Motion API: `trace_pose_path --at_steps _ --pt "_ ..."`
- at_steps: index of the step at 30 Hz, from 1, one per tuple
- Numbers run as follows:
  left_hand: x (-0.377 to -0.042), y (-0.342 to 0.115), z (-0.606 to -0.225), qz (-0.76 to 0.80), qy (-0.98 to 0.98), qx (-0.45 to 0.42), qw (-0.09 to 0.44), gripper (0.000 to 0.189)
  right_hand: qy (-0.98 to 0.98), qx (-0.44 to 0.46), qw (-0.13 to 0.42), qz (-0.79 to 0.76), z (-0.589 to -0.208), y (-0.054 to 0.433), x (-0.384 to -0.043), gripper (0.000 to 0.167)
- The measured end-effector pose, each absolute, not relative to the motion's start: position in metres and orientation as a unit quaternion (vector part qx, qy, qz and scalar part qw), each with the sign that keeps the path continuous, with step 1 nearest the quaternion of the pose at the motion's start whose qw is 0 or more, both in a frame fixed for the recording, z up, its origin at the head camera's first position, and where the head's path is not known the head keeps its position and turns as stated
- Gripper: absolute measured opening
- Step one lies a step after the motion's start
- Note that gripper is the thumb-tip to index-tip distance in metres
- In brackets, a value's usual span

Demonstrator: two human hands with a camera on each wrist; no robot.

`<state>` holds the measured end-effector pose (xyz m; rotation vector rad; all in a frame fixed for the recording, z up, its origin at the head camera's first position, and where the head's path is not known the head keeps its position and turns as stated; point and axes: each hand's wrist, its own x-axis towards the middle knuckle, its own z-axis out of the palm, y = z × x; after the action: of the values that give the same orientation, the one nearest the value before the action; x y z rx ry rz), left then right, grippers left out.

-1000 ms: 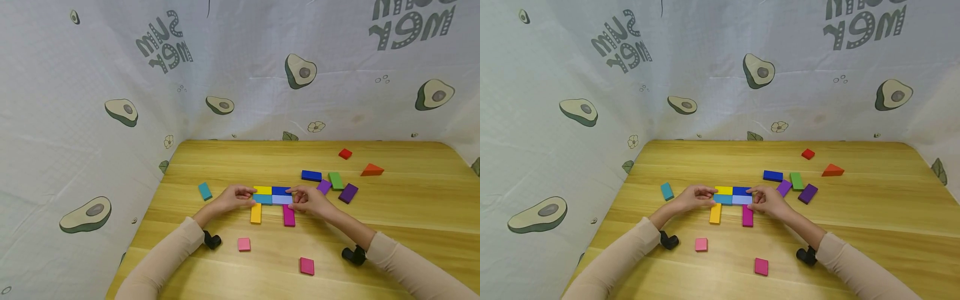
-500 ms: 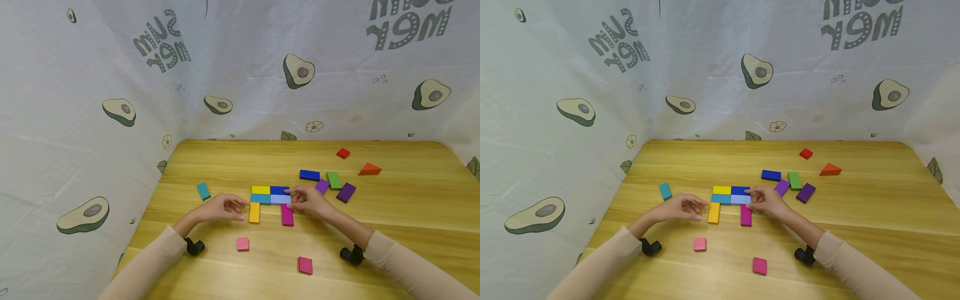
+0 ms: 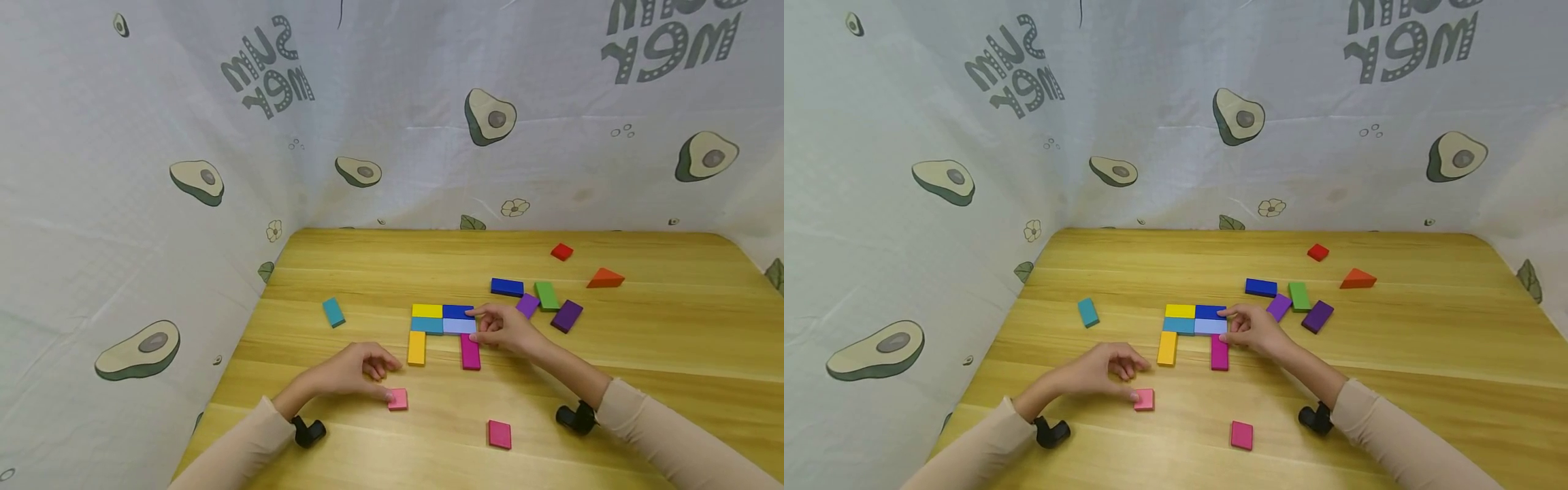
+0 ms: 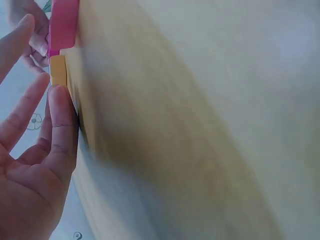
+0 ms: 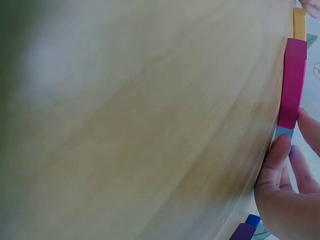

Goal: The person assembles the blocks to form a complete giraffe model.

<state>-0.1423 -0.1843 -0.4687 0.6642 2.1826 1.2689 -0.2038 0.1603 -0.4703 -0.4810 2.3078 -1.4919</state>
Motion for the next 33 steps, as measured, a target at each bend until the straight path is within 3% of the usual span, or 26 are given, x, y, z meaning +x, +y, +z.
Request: trace_pose_path --at_steps 14,33 --pt "-0.1395 -0.1804 -0.4717 0.439 0.808 0.295 0.259 0.037 0.818 -0.176 0.173 -0.52 -0.4677 0.1595 -0.2023 0.049" --pt "-0.1429 -0.1825 -0.4755 0.451 0.813 0.272 0.247 0.021 0.811 -0.179 0.177 -0.528 -0.4705 0.1614 -0.2048 0.05"
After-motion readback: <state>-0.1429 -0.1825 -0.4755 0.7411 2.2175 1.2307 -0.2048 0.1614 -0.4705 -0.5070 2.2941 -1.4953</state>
